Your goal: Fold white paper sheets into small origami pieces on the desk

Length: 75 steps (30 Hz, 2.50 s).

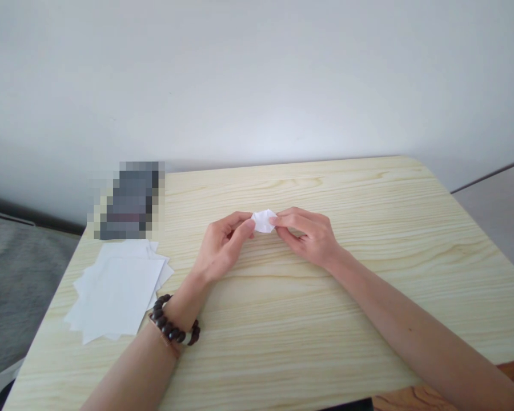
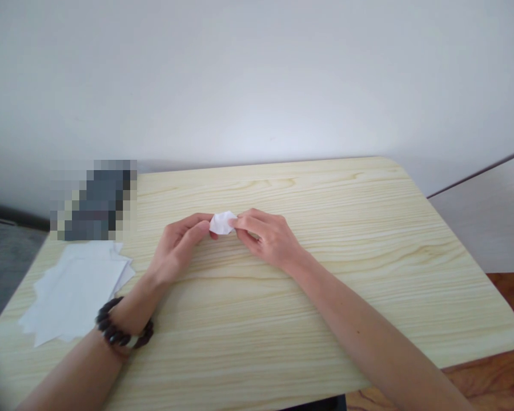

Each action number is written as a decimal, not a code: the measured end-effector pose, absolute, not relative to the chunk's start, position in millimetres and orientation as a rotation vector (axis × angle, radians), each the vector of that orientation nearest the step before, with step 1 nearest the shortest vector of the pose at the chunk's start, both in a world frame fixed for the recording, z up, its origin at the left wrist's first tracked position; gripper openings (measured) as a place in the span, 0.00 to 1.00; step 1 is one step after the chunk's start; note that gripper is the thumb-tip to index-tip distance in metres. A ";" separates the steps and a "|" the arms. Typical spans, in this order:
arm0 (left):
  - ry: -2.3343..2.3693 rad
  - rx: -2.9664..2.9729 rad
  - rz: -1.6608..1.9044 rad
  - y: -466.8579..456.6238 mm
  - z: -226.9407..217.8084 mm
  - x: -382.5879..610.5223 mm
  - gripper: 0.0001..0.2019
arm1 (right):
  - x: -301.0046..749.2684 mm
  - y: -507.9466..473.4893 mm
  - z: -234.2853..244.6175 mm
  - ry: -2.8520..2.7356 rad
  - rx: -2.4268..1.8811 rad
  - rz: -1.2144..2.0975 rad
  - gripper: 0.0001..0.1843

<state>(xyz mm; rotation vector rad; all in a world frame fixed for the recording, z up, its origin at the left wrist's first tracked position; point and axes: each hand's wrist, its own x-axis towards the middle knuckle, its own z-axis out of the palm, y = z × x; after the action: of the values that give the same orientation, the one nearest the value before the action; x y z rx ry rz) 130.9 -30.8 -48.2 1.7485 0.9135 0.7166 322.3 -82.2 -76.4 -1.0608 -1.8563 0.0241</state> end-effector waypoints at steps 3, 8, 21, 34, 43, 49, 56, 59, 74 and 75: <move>0.959 1.757 0.717 -29.7 -55.1 131.4 0.17 | 322.5 -82.9 -74.5 -1.870 -1.043 0.044 0.11; 0.976 1.869 0.754 -28.6 -61.7 132.0 0.15 | 321.0 -85.8 -67.5 -1.829 -1.074 0.215 0.06; 1.019 1.918 0.817 -31.6 -56.8 135.0 0.09 | 320.4 -83.5 -68.9 -1.817 -1.125 0.223 0.04; 1.049 1.952 0.823 -31.9 -59.4 136.0 0.14 | 319.4 -83.7 -68.0 -1.766 -1.175 0.179 0.04; 1.064 1.994 0.830 -32.4 -60.7 136.0 0.11 | 321.1 -84.2 -68.7 -1.788 -1.172 0.235 0.04; 1.067 1.980 0.862 -33.9 -57.2 136.9 0.10 | 318.3 -84.0 -67.4 -1.837 -1.186 0.196 0.05; 1.091 1.808 0.845 -32.3 -58.3 136.2 0.13 | 318.5 -82.9 -66.9 -1.805 -1.230 0.289 0.05; 1.064 1.756 0.871 -30.9 -59.3 134.8 0.14 | 319.8 -83.3 -68.3 -1.827 -1.248 0.335 0.08; 0.993 1.886 0.784 -31.0 -61.1 133.5 0.13 | 319.1 -83.7 -66.1 -1.813 -1.217 0.381 0.05; 0.985 1.910 0.783 -31.2 -60.1 133.6 0.12 | 318.8 -83.8 -65.7 -1.815 -1.205 0.370 0.05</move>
<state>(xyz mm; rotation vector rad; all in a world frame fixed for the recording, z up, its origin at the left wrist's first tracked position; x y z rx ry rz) 133.6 -31.2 -60.1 1.9097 0.9849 0.7827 318.8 -83.8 -65.7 -1.2052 -1.8147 0.3702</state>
